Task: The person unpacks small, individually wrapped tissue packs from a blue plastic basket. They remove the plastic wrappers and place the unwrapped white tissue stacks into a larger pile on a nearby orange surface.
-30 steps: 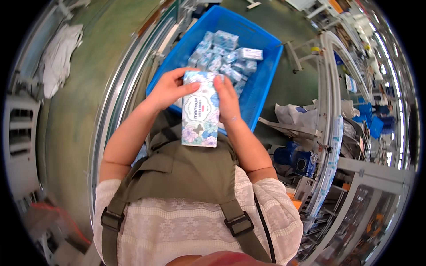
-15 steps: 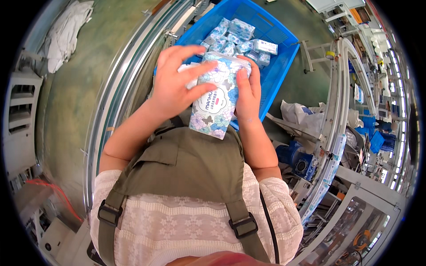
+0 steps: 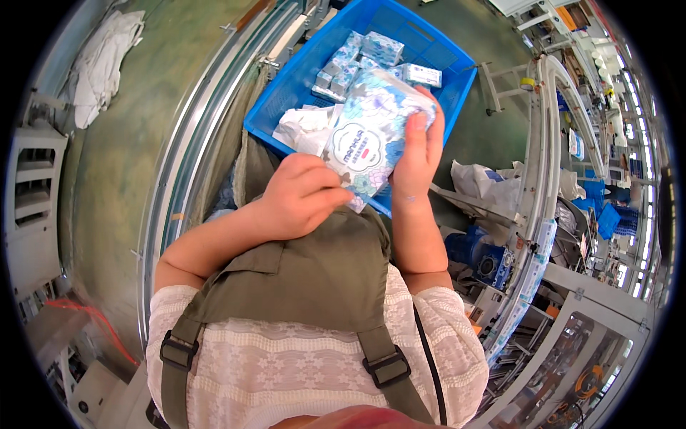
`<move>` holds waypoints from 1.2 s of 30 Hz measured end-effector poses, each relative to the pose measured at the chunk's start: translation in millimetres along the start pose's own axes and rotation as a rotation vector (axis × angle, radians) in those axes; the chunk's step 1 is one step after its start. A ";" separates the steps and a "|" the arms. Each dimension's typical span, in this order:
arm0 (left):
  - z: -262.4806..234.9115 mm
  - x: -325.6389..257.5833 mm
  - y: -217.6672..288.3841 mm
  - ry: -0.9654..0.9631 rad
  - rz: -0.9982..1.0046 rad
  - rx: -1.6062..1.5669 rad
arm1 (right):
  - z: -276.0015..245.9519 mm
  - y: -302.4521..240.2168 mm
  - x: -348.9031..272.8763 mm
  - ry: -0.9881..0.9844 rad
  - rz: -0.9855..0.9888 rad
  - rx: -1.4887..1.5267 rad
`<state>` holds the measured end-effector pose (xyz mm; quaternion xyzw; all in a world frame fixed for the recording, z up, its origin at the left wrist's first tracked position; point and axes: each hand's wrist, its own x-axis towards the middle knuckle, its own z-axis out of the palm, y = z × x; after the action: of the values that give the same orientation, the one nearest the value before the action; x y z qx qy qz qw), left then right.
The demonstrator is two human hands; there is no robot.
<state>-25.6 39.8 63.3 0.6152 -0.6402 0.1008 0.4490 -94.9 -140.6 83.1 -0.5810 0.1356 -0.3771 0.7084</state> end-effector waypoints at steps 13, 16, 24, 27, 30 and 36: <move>-14.2 8.5 -10.4 0.159 -0.256 -0.089 | -1.0 -0.2 15.8 0.078 0.209 0.327; -1.5 -2.8 -9.4 0.230 -0.497 -0.293 | -7.8 6.0 17.3 0.043 0.170 0.309; 7.1 3.5 -34.2 0.418 -0.979 -1.238 | -8.9 29.5 -12.6 0.036 0.041 0.348; -42.4 15.7 -61.3 0.237 -0.886 -1.203 | -48.6 22.5 -0.5 -0.290 0.350 0.550; -56.8 20.6 -75.5 -0.169 -0.695 -1.032 | -42.0 27.5 11.2 -0.602 0.526 0.300; -45.9 41.5 -68.4 0.027 -0.229 0.184 | 10.8 48.3 -2.3 -0.294 0.465 -0.027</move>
<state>61.8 26.9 89.8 0.7211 -0.5479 0.1156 0.4080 -71.5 -129.3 41.0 -0.5921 0.1660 -0.1141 0.7803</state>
